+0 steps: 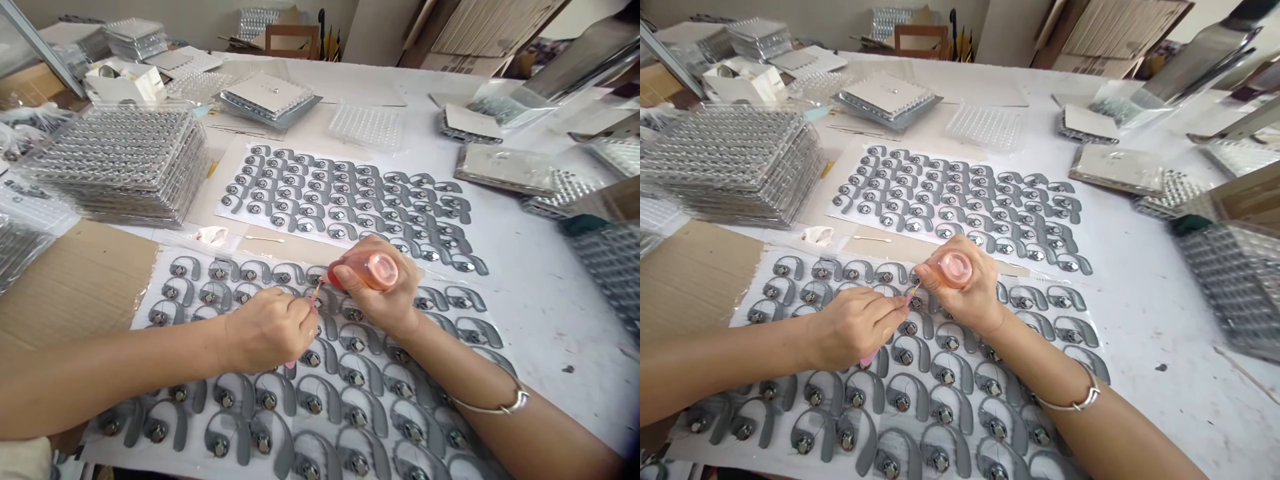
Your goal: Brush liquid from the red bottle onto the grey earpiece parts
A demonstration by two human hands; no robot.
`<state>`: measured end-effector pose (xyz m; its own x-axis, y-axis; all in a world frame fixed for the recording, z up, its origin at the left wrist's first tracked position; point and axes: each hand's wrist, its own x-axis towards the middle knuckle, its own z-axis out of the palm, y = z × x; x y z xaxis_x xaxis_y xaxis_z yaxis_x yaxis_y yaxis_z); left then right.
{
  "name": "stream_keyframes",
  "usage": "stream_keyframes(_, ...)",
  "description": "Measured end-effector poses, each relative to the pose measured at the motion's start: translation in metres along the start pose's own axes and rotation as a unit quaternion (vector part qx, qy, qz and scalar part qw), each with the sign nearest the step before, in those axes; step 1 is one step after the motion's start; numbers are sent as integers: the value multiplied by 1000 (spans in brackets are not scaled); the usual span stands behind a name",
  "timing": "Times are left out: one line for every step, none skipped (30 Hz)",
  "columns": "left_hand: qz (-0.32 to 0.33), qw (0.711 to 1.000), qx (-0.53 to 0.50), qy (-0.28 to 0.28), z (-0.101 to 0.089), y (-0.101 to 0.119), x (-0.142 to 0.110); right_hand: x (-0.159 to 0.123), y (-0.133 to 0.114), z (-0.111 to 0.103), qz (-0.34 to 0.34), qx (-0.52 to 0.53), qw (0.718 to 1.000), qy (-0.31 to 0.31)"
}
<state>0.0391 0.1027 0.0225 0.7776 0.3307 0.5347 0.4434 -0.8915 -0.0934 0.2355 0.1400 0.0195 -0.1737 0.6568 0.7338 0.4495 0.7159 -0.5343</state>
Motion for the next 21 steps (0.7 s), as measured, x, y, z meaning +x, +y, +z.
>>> stream_keyframes(1, 1000, 0, -2, 0, 0, 0, 0, 0, 0, 1, 4, 1000, 2)
stream_keyframes(1, 1000, -2, -3, 0, 0, 0, 1, 0, 0, 0, 9, 1000, 5)
stream_keyframes(0, 1000, -3, -3, 1, 0, 0, 1, 0, 0, -1, 13, 1000, 8)
stream_keyframes(0, 1000, -6, -1, 1, 0, 0, 1, 0, 1, -3, 14, 1000, 11)
stream_keyframes(-1, 1000, -7, 0, 1, 1, 0, 1, 1, 1, -6, 12, 1000, 12)
stream_keyframes(-2, 1000, -9, 2, 1, 1, -1, 1, 1, 1, -8, 8, 1000, 14)
stream_keyframes(-2, 1000, -10, 3, 1, 1, -1, 1, 1, 1, -11, 5, 1000, 14)
stream_keyframes(-2, 1000, -10, 2, 1, 1, -1, 1, 1, 0, -13, 3, 1000, 14)
stream_keyframes(-2, 1000, -9, 1, 1, 1, -1, 1, 1, 0, -15, 2, 1000, 14)
stream_keyframes(-2, 1000, -8, -1, 1, 1, -1, 1, 1, 0, -15, 1, 1000, 14)
stream_keyframes(-1, 1000, -7, -3, 1, 1, -1, 0, 1, 0, -14, 0, 1000, 14)
stream_keyframes(0, 1000, -6, -4, 0, 1, -1, 0, 1, 0, -13, -1, 1000, 14)
stream_keyframes(1, 1000, -6, -6, 0, 0, -1, 0, 1, 0, -10, -1, 1000, 15)
stream_keyframes(1, 1000, -7, -8, 0, 0, -1, 0, 1, 0, -8, 0, 1000, 18)
stream_keyframes(2, 1000, -7, -9, 0, 0, -1, -1, 1, 0, -5, 1, 1000, 20)
stream_keyframes(3, 1000, -7, -10, 0, 0, -2, -1, 1, 0, -2, 2, 1000, 22)
stream_keyframes(2, 1000, -7, -11, 0, 0, -1, -1, 1, 0, -1, 3, 1000, 24)
stream_keyframes(2, 1000, -7, -11, 0, 0, -1, -1, 1, 0, -2, 2, 1000, 25)
stream_keyframes(2, 1000, -6, -12, 0, 0, -1, 0, 1, 0, -5, 0, 1000, 26)
stream_keyframes(1, 1000, -5, -14, 0, 0, -1, 0, 1, 0, -9, -3, 1000, 26)
stream_keyframes(1, 1000, -4, -16, 0, -1, -1, 0, 1, 0, -13, -6, 1000, 25)
